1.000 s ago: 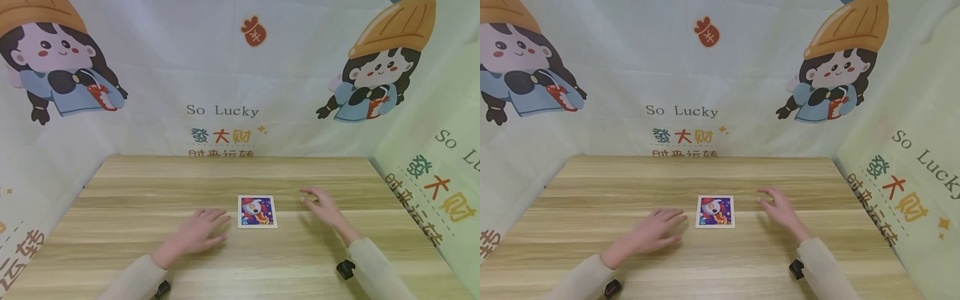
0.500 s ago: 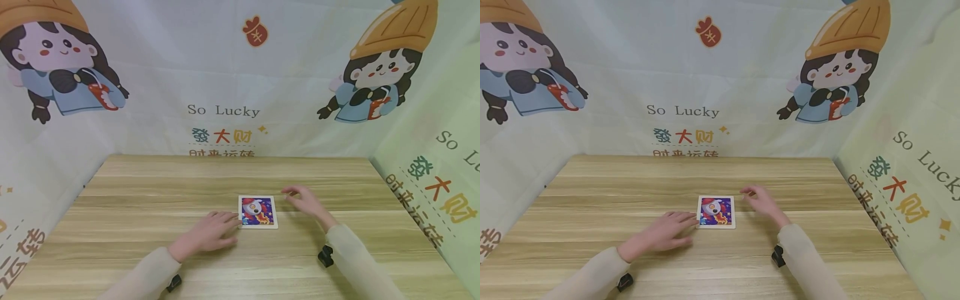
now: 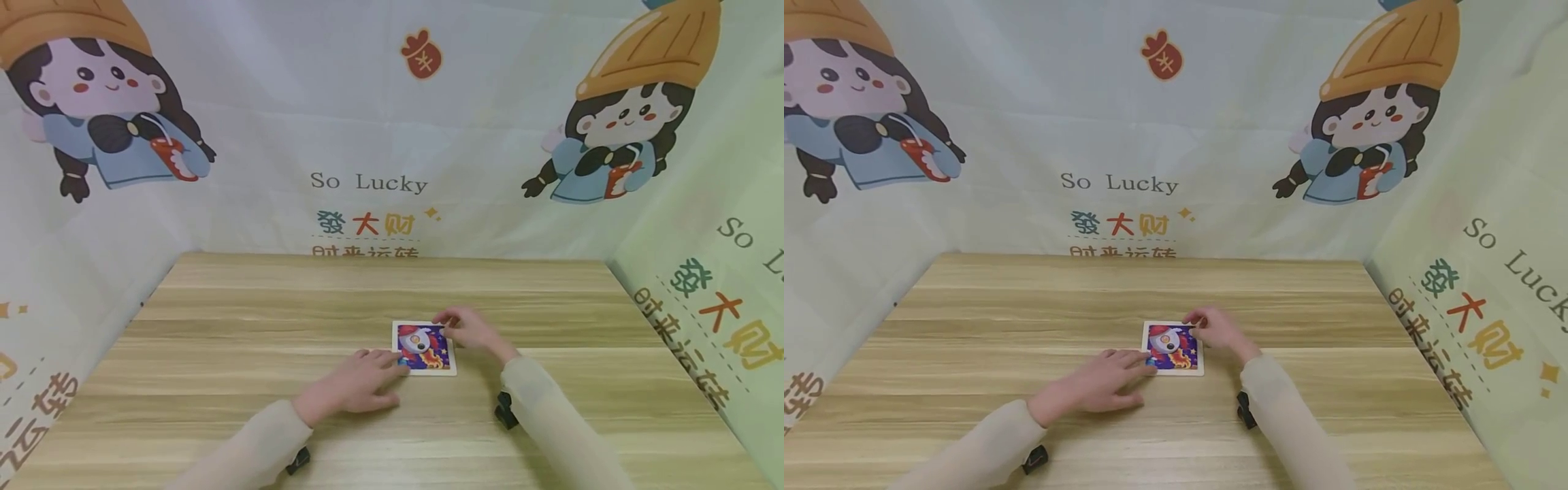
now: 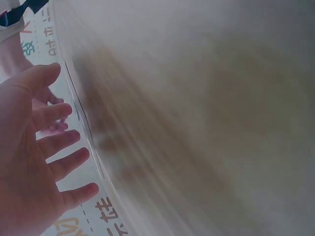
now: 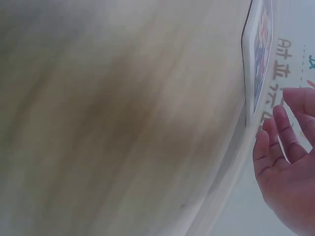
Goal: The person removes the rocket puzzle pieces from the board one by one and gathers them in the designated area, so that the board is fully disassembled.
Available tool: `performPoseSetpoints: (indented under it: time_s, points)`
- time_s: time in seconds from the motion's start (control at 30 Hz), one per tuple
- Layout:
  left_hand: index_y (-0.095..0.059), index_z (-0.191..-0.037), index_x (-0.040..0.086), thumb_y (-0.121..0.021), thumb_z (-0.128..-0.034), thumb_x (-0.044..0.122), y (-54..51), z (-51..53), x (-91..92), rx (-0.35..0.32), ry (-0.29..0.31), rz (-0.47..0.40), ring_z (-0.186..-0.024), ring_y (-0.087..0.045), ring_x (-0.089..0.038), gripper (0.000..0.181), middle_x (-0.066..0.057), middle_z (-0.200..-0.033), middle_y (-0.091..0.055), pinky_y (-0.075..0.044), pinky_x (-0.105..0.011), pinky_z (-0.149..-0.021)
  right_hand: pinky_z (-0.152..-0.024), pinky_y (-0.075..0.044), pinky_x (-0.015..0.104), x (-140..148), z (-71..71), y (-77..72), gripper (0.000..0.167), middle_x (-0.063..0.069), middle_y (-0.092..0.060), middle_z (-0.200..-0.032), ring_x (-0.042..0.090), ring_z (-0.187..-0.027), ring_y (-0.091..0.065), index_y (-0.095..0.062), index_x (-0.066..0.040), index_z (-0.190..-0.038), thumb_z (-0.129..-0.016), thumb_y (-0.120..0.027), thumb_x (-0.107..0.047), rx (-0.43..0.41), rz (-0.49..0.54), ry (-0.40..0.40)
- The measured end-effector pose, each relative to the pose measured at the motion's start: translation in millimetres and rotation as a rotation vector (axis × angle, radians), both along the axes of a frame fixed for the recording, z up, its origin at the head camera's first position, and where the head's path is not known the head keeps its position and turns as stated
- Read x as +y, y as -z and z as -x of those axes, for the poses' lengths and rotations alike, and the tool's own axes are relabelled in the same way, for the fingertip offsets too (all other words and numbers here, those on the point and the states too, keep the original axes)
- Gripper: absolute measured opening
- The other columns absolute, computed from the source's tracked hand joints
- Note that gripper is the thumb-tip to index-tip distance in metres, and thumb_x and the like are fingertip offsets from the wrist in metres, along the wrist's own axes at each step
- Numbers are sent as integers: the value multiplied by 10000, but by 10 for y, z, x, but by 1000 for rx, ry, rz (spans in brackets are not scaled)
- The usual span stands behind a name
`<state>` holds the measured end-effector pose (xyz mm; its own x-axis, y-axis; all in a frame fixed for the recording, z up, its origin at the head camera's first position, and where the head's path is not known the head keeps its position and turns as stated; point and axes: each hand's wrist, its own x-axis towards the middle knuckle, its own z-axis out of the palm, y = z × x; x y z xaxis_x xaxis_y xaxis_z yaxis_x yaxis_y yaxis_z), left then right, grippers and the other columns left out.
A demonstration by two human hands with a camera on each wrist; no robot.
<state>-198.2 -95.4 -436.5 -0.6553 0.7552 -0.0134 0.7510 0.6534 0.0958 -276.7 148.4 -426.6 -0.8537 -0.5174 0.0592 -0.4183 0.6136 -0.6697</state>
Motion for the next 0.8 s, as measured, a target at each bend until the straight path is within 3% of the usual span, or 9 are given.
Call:
performPoseSetpoints:
  time_s: [0.27,0.8]
  points:
    - [-422,-1319,176,-475,-841,501,-30,-20,37,-4,-13,41,-1221,-319,-285,581,-103,-1361,-345,-253,-497,-964,-697,-441,297,-195,83,2,260,60,-578,-945,177,-818,-516,-621,-50,-1015,-763,-588,4,46,-87,-44]
    - [-423,-1316,159,-476,-837,510,-25,-21,60,-32,-22,42,-1232,-305,-283,596,-117,-1372,-326,-228,-508,-973,-802,-422,373,-493,125,-11,352,67,-534,-976,228,-910,-497,-611,-77,-1037,-721,-568,73,-9,-185,-75]
